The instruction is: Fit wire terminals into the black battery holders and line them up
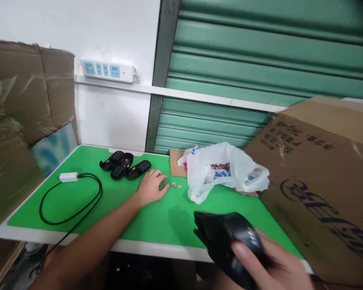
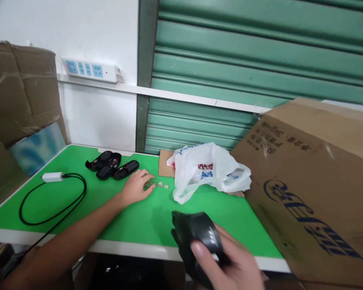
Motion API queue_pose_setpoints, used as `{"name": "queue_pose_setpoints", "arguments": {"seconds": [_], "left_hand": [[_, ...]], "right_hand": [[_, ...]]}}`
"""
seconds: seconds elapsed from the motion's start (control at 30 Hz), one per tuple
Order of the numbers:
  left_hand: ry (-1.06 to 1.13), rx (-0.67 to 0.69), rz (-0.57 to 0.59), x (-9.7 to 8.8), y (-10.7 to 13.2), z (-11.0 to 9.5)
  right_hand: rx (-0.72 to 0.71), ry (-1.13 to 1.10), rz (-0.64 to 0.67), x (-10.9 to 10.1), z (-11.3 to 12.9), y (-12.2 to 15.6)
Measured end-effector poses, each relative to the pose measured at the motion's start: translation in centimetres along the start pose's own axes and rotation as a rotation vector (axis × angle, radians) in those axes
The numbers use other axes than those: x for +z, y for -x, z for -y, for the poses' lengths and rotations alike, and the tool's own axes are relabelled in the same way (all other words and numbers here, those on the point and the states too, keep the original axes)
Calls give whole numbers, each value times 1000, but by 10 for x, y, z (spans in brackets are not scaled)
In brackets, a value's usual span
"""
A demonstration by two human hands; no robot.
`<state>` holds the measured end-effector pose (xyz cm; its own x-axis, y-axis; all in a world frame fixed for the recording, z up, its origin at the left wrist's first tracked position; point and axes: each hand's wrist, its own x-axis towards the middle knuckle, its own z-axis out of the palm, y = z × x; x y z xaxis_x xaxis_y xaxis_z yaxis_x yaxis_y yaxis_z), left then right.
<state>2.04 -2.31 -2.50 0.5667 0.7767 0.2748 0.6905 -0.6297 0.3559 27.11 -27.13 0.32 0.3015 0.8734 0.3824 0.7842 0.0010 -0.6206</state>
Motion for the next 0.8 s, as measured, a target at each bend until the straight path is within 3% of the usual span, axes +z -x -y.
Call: {"name": "queue_pose_setpoints", "arguments": {"seconds": [0.13,0.27,0.37,0.57,0.7,0.8], "left_hand": [[25,60,65,5,-6,-1],[17,48,72,6,-7,4],[-3,0,49,6,-7,9],[-33,-135,-2,1,-9,15],[-53,-174,10,-6,-6,14],[-66,-198,16,-9,-4,13]], "right_hand": [[-161,-155,-111,44,64,-35],[-468,-114,-162,79,97,-32],[-736,63,-129,102,95,-30],[-983,282,-30,140,69,-56],[-1054,321,-1,149,54,-81],[-1027,314,67,147,48,-93]]}}
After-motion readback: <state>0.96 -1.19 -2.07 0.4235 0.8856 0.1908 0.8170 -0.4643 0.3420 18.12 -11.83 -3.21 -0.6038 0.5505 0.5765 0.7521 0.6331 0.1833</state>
